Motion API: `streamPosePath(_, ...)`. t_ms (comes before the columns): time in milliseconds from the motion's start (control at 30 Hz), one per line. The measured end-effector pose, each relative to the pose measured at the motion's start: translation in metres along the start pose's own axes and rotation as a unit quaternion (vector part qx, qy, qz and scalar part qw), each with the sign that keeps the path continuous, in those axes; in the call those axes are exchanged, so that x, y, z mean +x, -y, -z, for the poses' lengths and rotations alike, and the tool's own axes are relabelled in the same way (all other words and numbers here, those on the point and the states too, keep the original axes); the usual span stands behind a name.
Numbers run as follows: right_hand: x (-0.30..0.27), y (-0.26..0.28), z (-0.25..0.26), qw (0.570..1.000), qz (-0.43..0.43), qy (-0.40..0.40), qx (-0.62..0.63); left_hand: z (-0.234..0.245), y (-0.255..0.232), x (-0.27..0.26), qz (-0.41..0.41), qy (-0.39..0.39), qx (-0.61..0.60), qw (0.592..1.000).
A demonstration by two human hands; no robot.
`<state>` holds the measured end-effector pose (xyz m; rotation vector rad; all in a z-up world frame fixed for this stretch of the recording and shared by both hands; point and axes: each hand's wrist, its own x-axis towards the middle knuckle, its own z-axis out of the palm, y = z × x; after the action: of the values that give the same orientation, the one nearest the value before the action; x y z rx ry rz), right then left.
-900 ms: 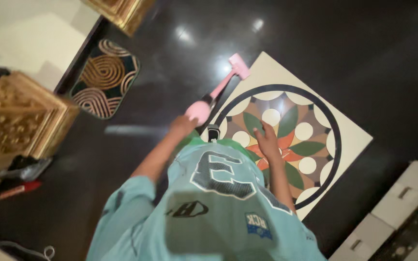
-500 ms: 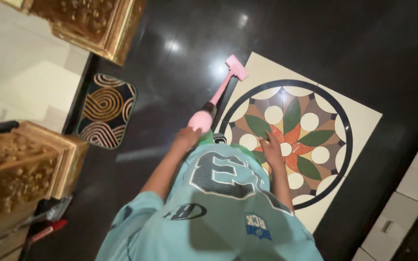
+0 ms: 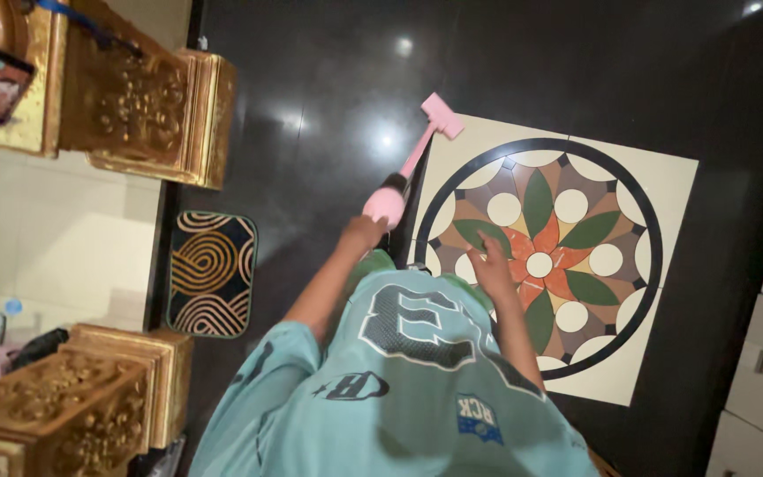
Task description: The person cleans a decorative tile inlay and the surrounding dark floor using a pink handheld vacuum, moving the tool across different sections of the surface.
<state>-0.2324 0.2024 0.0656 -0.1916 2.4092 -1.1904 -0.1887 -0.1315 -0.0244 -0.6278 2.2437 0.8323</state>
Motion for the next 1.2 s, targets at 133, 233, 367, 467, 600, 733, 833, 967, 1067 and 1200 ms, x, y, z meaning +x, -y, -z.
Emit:
streamPosePath(133,0.01,0.021,-0.011,0.999,-0.028,0.013,0.03,0.026,0.032,-0.054,0.039,0.013,-0.011,0.999)
streamPosePath(233,0.022,0.03,-0.019,0.999,-0.019,0.005,0.036,0.049,0.038,-0.097,0.07,0.023,-0.023,0.997)
streamPosePath(367,0.038,0.037,-0.03,0.999,-0.012,-0.01,0.029,0.074,0.034,-0.114,0.067,0.018,-0.028,0.997)
streamPosePath(467,0.046,0.034,-0.036,0.999,-0.003,-0.027,0.027,0.083,0.024,-0.098,0.051,0.012,-0.048,0.997)
streamPosePath(600,0.049,0.031,-0.038,0.999,-0.002,-0.041,0.03,0.096,0.005,-0.054,-0.001,-0.003,-0.006,1.0)
streamPosePath(733,0.05,0.028,-0.025,0.996,-0.063,-0.051,0.045,0.112,-0.028,-0.004,0.014,0.046,-0.024,0.999)
streamPosePath(833,0.059,0.022,-0.012,0.995,-0.068,-0.068,0.039,0.106,-0.059,0.041,-0.029,0.025,0.011,0.999)
streamPosePath(967,0.077,0.01,0.011,0.993,-0.047,-0.105,0.021,0.099,-0.114,0.09,-0.028,0.05,-0.003,0.998)
streamPosePath(1067,0.092,0.0,0.029,0.992,-0.032,-0.12,0.032,0.101,-0.153,0.111,0.021,0.094,-0.038,0.995)
streamPosePath(1200,0.112,-0.008,0.057,0.989,-0.074,-0.121,0.04,0.1,-0.157,0.138,-0.034,0.063,0.009,0.997)
